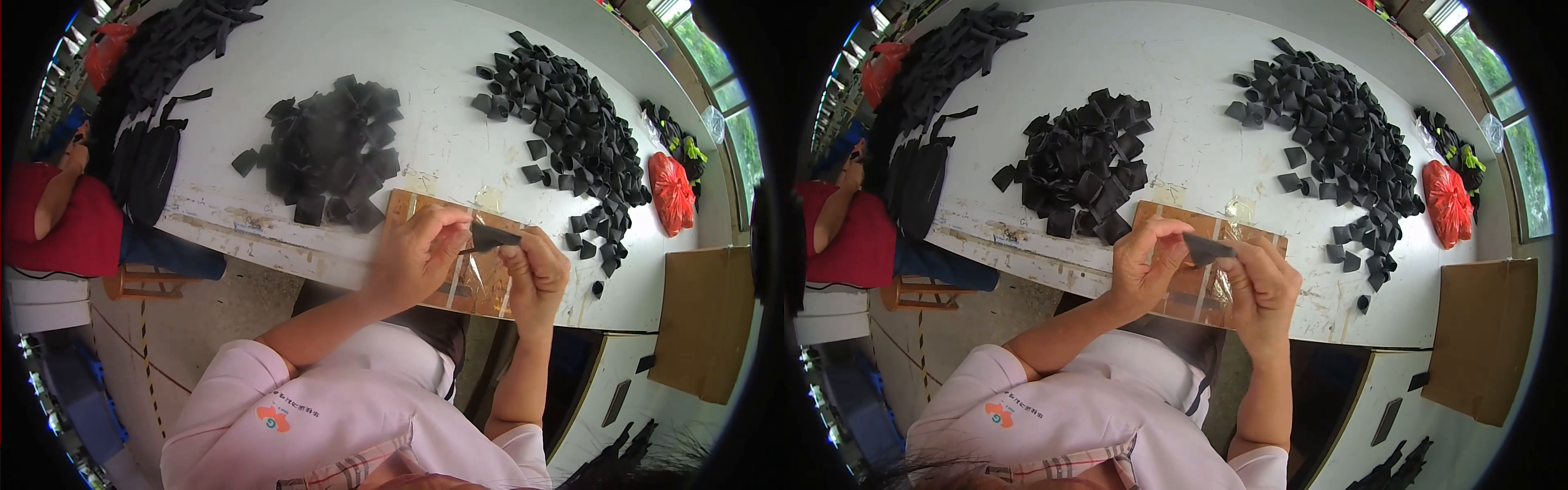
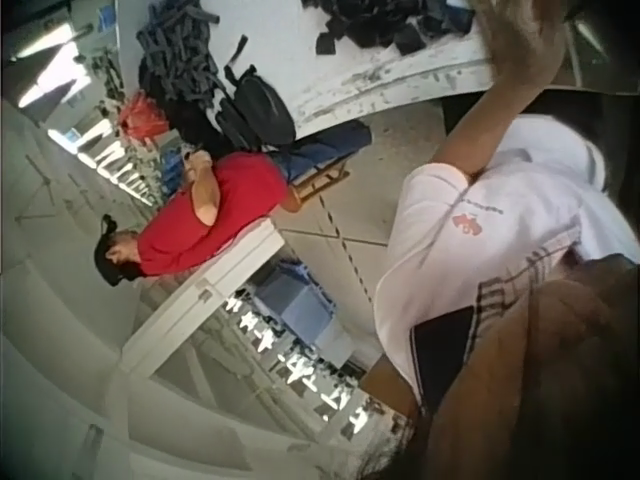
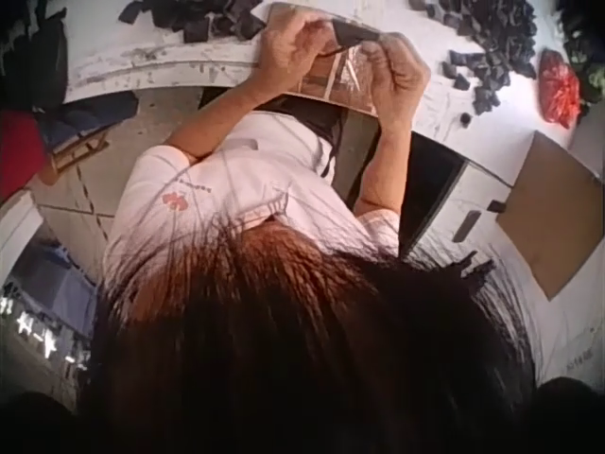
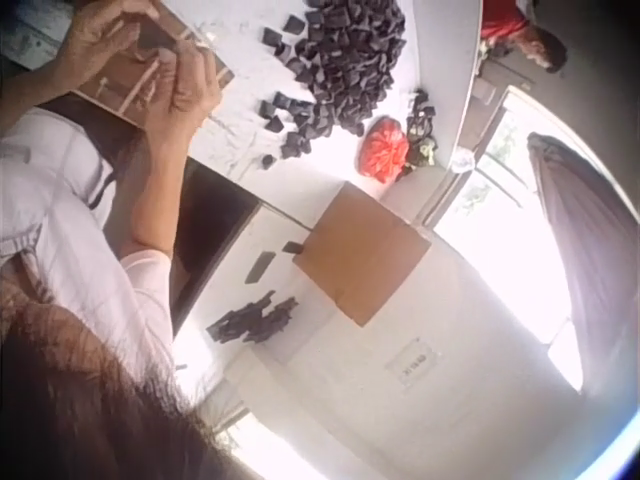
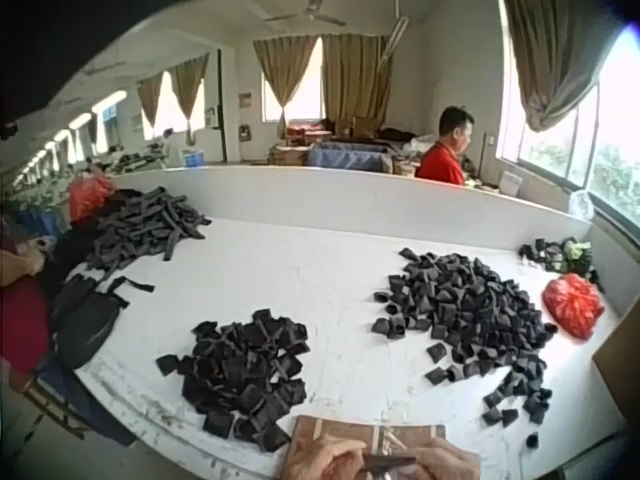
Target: The person is applying adhesive to small black foam components using a stick at a workshop table.
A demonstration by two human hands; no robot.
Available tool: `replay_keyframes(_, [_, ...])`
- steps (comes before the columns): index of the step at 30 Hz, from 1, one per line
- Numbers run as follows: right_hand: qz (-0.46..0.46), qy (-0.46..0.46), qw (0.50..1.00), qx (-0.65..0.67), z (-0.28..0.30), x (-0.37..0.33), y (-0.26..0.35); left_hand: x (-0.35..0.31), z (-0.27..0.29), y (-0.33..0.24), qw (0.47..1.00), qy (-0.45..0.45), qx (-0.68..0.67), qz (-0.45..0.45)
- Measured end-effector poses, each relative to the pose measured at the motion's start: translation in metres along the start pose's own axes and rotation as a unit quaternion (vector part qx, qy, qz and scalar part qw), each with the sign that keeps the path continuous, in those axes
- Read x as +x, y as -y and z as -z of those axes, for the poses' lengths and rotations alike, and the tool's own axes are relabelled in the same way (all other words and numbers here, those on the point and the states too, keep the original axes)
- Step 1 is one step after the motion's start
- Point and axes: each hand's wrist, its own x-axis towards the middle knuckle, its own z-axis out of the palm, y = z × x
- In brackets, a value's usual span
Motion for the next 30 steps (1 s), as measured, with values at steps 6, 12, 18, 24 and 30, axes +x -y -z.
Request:
replay_keyframes(6, [-0.187,-0.221,0.952,0.102,0.013,0.014,-0.026,-0.004,0.042,0.089,0.950,-0.090,0.288,0.084])
replay_keyframes(12, [-0.226,-0.080,0.958,0.161,-0.050,-0.054,-0.020,0.037,0.050,0.111,0.814,0.019,0.509,0.280])
replay_keyframes(18, [-0.213,-0.127,0.963,0.107,-0.063,-0.063,-0.010,0.036,0.076,0.127,0.871,-0.005,0.365,0.328])
replay_keyframes(24, [-0.156,-0.120,0.977,0.080,-0.085,-0.075,0.008,0.024,0.073,0.064,0.935,-0.050,0.047,0.347])
replay_keyframes(30, [-0.154,-0.125,0.957,0.210,-0.088,-0.044,0.009,-0.010,0.046,-0.003,0.938,0.086,-0.182,0.282])
